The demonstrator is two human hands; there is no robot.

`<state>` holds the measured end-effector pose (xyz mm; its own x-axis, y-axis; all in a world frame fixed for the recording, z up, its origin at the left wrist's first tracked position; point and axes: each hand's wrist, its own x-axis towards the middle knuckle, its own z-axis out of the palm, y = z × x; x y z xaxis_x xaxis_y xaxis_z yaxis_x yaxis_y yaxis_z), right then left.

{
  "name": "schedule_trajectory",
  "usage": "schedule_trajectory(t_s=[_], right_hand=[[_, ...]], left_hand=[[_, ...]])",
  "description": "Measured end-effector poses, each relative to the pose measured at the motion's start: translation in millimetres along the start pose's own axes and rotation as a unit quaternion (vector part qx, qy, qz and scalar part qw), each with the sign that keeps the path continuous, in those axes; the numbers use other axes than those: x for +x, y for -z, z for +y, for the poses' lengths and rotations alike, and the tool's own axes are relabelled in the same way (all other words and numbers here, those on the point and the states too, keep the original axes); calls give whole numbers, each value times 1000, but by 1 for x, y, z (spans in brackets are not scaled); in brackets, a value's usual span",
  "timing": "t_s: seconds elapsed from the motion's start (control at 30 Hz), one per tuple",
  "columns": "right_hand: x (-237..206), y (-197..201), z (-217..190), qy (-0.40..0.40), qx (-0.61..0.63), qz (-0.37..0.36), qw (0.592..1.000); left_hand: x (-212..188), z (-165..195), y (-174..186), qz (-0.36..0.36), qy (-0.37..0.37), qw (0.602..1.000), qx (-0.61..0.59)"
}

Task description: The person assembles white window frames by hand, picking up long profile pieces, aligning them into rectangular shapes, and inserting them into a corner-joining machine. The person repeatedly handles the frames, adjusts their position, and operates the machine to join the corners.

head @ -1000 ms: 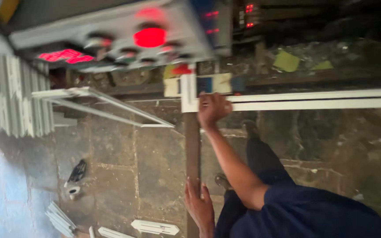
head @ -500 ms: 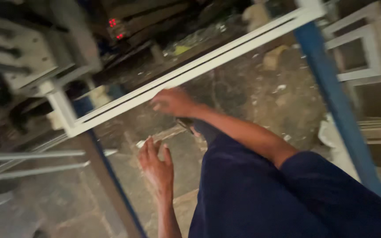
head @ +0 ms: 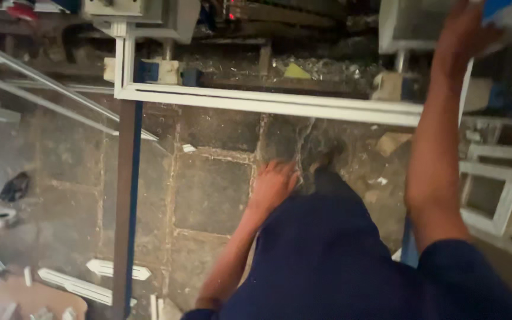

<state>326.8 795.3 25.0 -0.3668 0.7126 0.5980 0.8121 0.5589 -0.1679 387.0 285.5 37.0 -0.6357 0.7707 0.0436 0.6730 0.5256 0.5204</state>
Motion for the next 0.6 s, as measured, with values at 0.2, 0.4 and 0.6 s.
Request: schedule_trajectory(t_s=[0.2, 0.4, 0.6], right_hand=[[-33, 2, 51, 147, 148, 81, 975], [-122, 58, 86, -40, 448, -121, 885], [-94, 52, 111, 61, 199, -20, 978]], left_hand=[[90, 50, -40, 18, -13, 1000, 12], [109, 95, -76, -179, -10, 984, 18], [162, 93, -101, -69, -192, 979, 24]])
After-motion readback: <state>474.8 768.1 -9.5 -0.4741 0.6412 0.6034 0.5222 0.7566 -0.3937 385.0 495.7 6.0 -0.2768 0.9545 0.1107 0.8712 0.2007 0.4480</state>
